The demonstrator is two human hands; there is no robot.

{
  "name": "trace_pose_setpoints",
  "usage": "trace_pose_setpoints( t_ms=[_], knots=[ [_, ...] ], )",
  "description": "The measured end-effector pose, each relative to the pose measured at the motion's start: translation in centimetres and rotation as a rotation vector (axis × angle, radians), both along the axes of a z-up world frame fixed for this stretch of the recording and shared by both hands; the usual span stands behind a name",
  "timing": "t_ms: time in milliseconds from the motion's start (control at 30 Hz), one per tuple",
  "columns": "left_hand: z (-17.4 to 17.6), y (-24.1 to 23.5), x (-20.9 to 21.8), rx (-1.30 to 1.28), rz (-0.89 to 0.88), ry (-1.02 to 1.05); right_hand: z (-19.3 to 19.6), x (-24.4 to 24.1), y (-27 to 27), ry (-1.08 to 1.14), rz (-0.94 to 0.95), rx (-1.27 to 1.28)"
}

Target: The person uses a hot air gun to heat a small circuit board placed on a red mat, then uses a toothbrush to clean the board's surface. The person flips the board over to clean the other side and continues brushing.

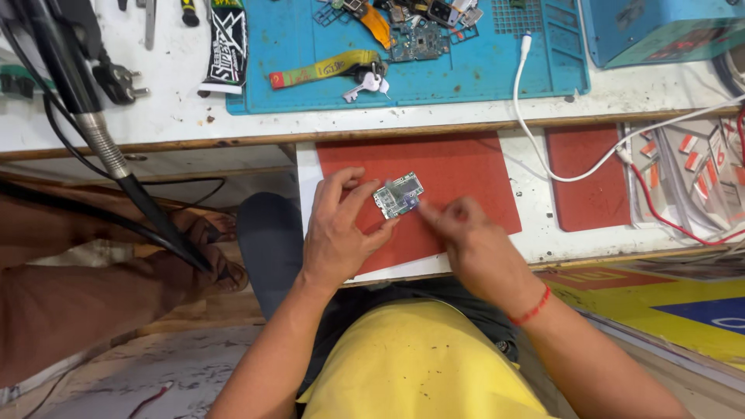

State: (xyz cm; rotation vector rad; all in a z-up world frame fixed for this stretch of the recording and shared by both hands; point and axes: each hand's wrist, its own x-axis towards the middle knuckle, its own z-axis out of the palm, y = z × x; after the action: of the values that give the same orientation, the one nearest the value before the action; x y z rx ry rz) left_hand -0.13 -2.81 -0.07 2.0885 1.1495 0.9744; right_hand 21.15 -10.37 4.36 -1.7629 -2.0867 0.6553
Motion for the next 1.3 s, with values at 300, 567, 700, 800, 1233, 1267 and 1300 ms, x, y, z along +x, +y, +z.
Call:
trace_pose_setpoints(
  t_ms=[300,567,700,800,1233,1267,1300],
  knots=[
    [0.2,0.4,-0.3,-0.01,0.022,-0.016,-0.6,-0.8,-0.7,-0.064,-0.025,-0.007],
    [-0.2,0.2,-0.2,-0.018,0.0,-0.039,-1.1,-1.9,0.5,-0.055,-0.014,-0.06],
    [0.0,0.1,-0.4,-0.011,0.02,-0.038,-0.8,-0.2,-0.2,-0.053,-0.066,0.035],
    [0.0,0.0,-0.3,0.048,0.007,-0.01,-1.2,-1.1,-1.8,-0.042,-0.029,0.007],
    [0.5,0.2,0.0,0.106,0.003,0.052,-1.1,0.5,-0.6,-0.022,-0.115,0.021],
    [0.5,0.2,-0.1,0.115,0.003,0.051,-0.9,0.6,-0.9,-0.025,-0.101,0.0],
    [0.6,0.3,-0.1,0.129,0.002,0.052,-0.6,0.9,-0.9,-0.028,-0.086,-0.01]
  ],
)
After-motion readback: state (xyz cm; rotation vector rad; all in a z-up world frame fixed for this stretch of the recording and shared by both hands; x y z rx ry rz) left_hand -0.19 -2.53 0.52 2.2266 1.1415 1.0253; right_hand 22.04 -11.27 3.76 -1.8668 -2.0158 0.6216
